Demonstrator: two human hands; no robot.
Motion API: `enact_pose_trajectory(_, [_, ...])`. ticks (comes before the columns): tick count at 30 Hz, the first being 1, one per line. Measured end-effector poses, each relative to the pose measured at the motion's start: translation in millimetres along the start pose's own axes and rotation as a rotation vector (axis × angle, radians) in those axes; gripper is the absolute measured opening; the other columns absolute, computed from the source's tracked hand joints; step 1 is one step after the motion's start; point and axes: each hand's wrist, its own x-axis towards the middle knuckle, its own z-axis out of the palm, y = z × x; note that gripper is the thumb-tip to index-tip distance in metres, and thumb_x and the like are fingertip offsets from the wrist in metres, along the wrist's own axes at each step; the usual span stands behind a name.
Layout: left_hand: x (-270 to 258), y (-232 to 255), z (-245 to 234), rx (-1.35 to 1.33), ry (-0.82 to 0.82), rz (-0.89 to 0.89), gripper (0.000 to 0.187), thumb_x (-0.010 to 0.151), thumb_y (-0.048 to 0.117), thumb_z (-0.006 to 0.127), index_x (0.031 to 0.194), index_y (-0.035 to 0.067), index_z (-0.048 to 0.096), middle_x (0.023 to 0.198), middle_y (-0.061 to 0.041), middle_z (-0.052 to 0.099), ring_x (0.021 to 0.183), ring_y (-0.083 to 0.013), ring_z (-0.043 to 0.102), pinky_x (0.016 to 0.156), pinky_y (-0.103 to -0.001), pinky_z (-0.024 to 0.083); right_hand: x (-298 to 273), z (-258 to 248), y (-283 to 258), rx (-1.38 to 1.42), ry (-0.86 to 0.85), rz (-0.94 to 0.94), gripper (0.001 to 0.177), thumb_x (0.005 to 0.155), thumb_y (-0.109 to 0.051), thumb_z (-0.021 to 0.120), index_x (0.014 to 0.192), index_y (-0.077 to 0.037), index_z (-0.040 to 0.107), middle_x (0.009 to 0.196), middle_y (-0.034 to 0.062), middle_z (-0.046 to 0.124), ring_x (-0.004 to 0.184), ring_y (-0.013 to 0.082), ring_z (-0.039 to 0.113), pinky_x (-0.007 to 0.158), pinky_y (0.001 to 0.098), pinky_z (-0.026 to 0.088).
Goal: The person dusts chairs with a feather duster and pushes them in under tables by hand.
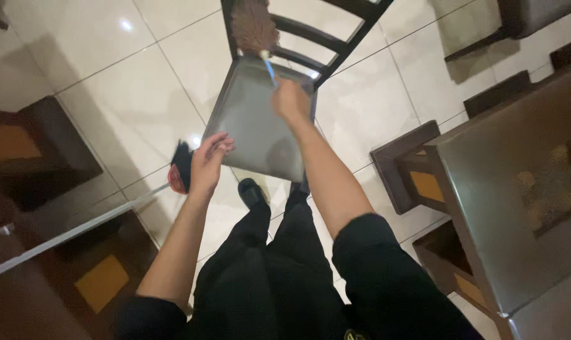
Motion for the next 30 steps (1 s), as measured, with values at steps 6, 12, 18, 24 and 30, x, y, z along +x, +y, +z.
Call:
enact_pose_trajectory(6, [24.4,-1.1,28.0,-0.024,-0.104,0.010,0.035,0.104,0.010,0.054,0.136,-0.003,0.058,0.122,-0.014,0.070,0.110,-0.0217,0.069,0.096,-0.031,0.052,8.4,-39.3,94.9,0.173,0.093,0.253,0.045,0.087,-0.012,0.055,0.129,-0.018,0.069,0.118,0.0227,0.070,0.104,0.0342,0.073,0.094,0.0414,0.054])
enact_pose_trajectory(12, [26.8,4.9,55.5,-0.024,-0.142,-0.023,0.037,0.102,0.011,0.055,0.137,-0.002,0.058,0.123,-0.013,0.071,0.111,-0.0209,0.069,0.097,-0.031,0.052,-0.5,-52.4,168.6,0.257,0.346,0.242,0.039,0.088,-0.009,0.059,0.124,-0.003,0.071,0.117,0.0236,0.073,0.107,0.0328,0.074,0.096,0.0388,0.056])
enact_pose_trajectory(18, [23.8,-6.0,36.2,-0.036,-0.134,-0.011,0.037,0.102,0.010,0.055,0.137,-0.003,0.057,0.123,-0.015,0.070,0.110,-0.0213,0.069,0.097,-0.032,0.052,14.0,1.1,74.6,0.513,0.555,0.065,0.038,0.096,-0.011,0.058,0.132,-0.001,0.064,0.120,0.0216,0.070,0.112,0.0344,0.067,0.093,0.0395,0.050])
enact_pose_trajectory(24, [8.3,-2.3,2.6,-0.006,-0.026,-0.035,0.035,0.104,0.009,0.053,0.136,-0.003,0.057,0.123,-0.016,0.070,0.111,-0.0212,0.069,0.097,-0.030,0.051,23.5,51.5,-20.1,0.522,0.267,-0.119,0.037,0.099,-0.020,0.060,0.134,-0.009,0.067,0.102,0.0225,0.076,0.088,0.0311,0.075,0.083,0.0379,0.056])
enact_pose_trajectory(30, [-0.8,-4.2,-13.7,-0.020,0.022,-0.046,0.035,0.103,0.009,0.054,0.135,-0.003,0.058,0.123,-0.015,0.070,0.110,-0.0217,0.069,0.095,-0.031,0.051,30.2,68.9,-5.8,0.260,0.091,-0.184,0.038,0.092,-0.022,0.066,0.129,-0.014,0.074,0.107,0.0229,0.075,0.100,0.0356,0.072,0.087,0.0418,0.056])
